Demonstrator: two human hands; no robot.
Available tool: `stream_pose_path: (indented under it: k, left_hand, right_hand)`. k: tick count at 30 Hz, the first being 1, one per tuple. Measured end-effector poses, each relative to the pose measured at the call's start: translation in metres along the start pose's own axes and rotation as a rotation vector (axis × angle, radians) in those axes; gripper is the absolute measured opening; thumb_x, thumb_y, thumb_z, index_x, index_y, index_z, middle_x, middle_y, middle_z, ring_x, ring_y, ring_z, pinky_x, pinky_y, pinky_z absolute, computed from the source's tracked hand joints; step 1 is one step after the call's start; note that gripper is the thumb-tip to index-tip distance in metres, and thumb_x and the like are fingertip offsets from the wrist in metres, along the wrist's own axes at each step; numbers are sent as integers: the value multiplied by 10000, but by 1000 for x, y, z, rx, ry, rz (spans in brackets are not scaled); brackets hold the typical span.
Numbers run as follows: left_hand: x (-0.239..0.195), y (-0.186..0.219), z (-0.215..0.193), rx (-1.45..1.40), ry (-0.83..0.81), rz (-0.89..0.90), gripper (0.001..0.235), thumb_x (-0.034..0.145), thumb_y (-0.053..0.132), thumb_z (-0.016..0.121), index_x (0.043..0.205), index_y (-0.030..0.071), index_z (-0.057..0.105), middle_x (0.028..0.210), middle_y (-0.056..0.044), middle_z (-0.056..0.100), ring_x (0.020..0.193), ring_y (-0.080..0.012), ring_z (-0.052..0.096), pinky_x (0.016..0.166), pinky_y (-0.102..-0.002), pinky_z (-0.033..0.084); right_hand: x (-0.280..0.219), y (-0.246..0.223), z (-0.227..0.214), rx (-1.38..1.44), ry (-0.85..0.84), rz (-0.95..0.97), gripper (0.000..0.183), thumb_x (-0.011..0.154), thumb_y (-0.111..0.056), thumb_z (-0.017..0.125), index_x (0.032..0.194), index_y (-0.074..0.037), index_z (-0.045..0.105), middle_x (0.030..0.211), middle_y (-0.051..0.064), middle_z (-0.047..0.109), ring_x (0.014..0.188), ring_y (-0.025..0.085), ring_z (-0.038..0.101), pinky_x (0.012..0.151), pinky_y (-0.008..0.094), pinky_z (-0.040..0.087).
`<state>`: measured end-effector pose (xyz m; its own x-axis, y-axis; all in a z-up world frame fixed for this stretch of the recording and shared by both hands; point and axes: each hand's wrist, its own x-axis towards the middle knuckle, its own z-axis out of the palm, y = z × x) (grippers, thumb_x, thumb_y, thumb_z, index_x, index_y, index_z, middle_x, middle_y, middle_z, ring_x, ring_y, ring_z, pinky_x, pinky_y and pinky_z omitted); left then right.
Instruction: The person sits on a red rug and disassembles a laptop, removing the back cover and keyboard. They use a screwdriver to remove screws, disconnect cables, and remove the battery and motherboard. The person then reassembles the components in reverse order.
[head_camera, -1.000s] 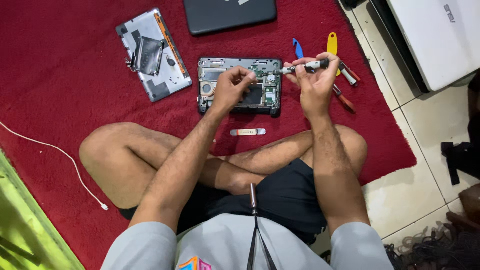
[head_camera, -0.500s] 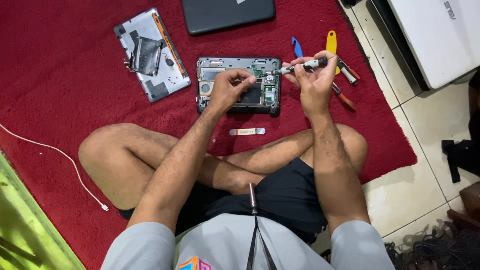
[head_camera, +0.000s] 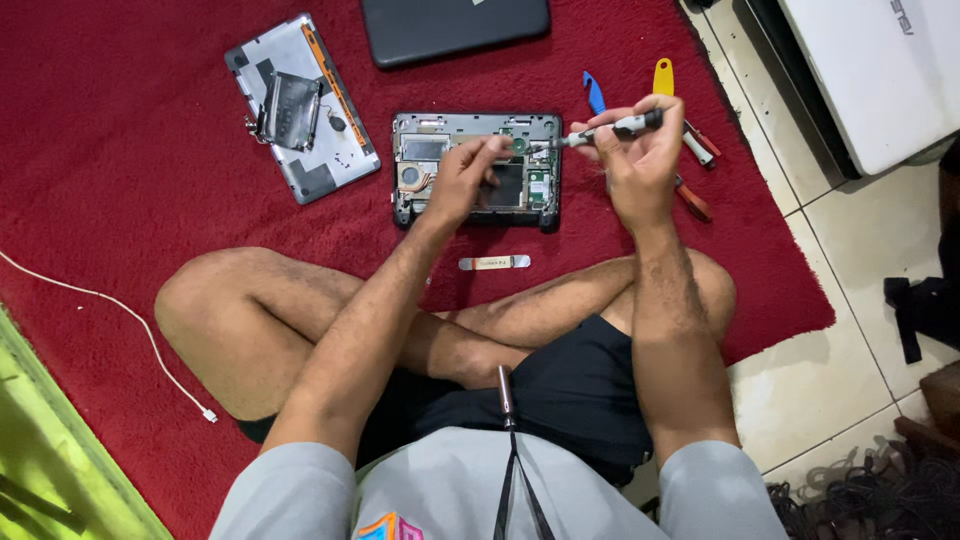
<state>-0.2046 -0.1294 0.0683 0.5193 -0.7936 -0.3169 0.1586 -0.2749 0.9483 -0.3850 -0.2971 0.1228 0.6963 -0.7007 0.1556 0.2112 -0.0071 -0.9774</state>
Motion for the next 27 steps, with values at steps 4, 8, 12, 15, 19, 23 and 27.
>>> stream_pose_path:
  k: [4,8,12,15,19,23,27]
  left_hand:
    - [13,-38,21,377,13,147,415,1096,299,559,1470,132,627,1497,-162,644,1366,-309,608,1179,-552,478]
    - [20,-66,48,1003,-89,458,613,1061,214,632,1640,116,455,1688,-85,473,1483,-345,442,1216,-590,370]
    - [0,-77,64,1235,-55,609,605,1088,258,528,1634,13,446,1668,-162,509,1533,-309,461,1237,-515,347]
    - [-16,-83,67,1255,24,621,627,1123,331,549,1663,41,421,1719,-108,457,1571,-260,428,1240,-502,363]
    - [-22,-82,68,1249,-2,566,651,1146,381,515,1699,70,372,1759,-82,394,1607,-242,370,1260,-494,347]
    - [-22,-91,72,1260,27,555,664,1141,392,556,1709,109,361,1775,-62,377,1613,-226,382,1253,-516,358]
    - [-22,-96,76,1270,59,565,659,1148,375,568,1722,140,346,1778,-62,377,1578,-246,438,1226,-509,379]
  right_hand:
    - [2,-8,-4,-82,33,-37,333,1156,-44,635,1241,-123,323,1191,242,669,1102,411,788,893,426,713]
    - [1,0,-7,-185,128,-45,354,1127,39,633,1233,-134,343,1174,205,689,1077,369,805,860,408,718]
    - [1,3,-3,-266,126,-122,351,1101,101,617,1211,-97,349,1102,227,682,1015,349,794,845,390,698]
    - [3,7,13,-326,124,-112,413,1059,72,743,1192,-104,395,1044,163,650,974,220,719,835,311,670]
    - [2,5,24,-548,-20,-82,336,1069,50,693,1212,-68,412,1062,158,731,923,243,749,645,287,633]
    - [3,9,29,-643,-67,-122,289,1050,49,669,1188,-46,433,1054,127,711,883,241,754,681,310,622]
    - [4,16,28,-680,-70,-153,294,1021,74,680,1174,-30,452,1066,119,682,870,249,717,708,333,628]
